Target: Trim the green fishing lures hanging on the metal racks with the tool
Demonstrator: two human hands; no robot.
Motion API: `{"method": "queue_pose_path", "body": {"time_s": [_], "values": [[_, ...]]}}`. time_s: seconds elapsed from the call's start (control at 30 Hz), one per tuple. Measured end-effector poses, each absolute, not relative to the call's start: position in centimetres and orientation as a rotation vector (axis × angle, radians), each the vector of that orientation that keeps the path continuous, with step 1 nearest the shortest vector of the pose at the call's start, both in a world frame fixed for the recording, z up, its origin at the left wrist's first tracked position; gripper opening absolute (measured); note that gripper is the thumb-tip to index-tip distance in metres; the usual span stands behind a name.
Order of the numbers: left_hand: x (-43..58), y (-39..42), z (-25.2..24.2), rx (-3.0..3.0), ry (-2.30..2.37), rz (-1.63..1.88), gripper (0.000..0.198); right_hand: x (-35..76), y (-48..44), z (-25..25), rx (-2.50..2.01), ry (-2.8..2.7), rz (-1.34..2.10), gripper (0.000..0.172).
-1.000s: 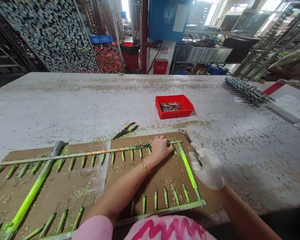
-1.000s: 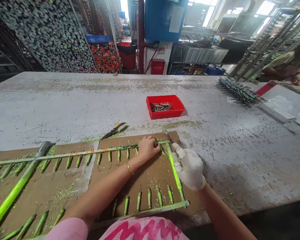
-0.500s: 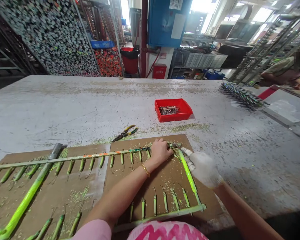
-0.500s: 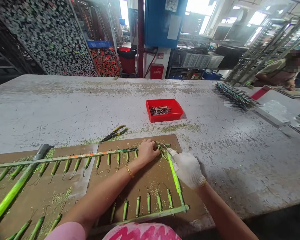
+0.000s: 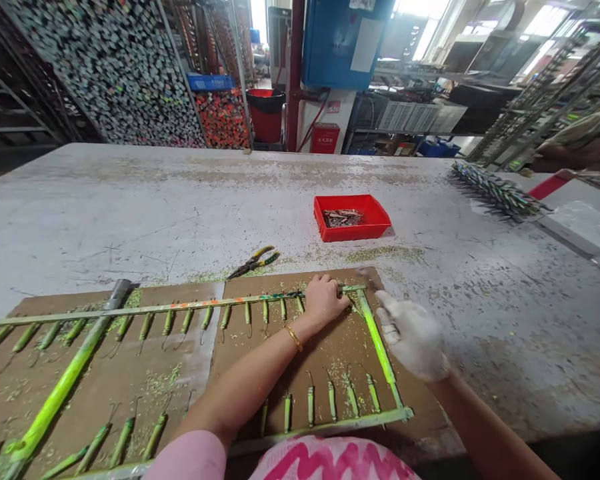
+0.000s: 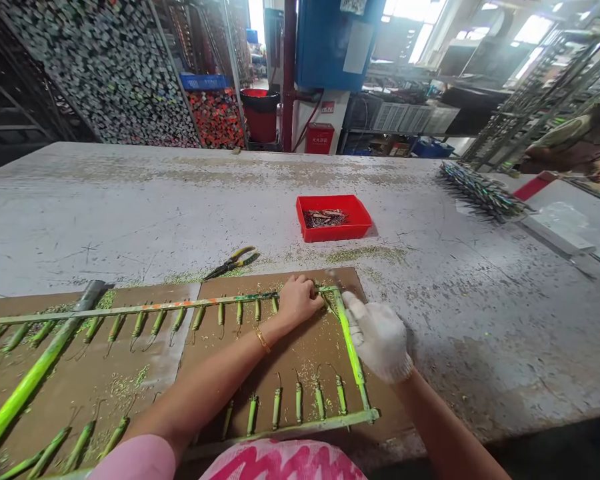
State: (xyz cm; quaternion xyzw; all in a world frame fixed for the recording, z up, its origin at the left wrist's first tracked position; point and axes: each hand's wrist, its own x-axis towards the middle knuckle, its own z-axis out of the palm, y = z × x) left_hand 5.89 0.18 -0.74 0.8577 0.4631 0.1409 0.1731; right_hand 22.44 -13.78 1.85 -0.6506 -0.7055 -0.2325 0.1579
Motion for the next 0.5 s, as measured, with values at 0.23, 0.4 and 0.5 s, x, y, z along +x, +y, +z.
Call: {"method": "queue_pose_path", "body": {"time_s": [0.23, 0.4, 0.5], "values": [[5.84, 0.18, -0.89, 2.451, 1.294, 0.402, 0.017, 22.40, -13.94, 1.71, -1.870, -1.955, -0.679, 0.047], [5.84, 0.17, -0.94, 2.449, 1.311, 0.391, 0.020, 22.43, -13.95, 1.41, -1.924, -2.182, -0.611, 0.049], [5.84, 0.20, -0.93, 2.444, 1.294, 0.377, 0.020, 22.42, -14.05, 1.72, -1.879, -2.040, -0.664, 0.044]]}}
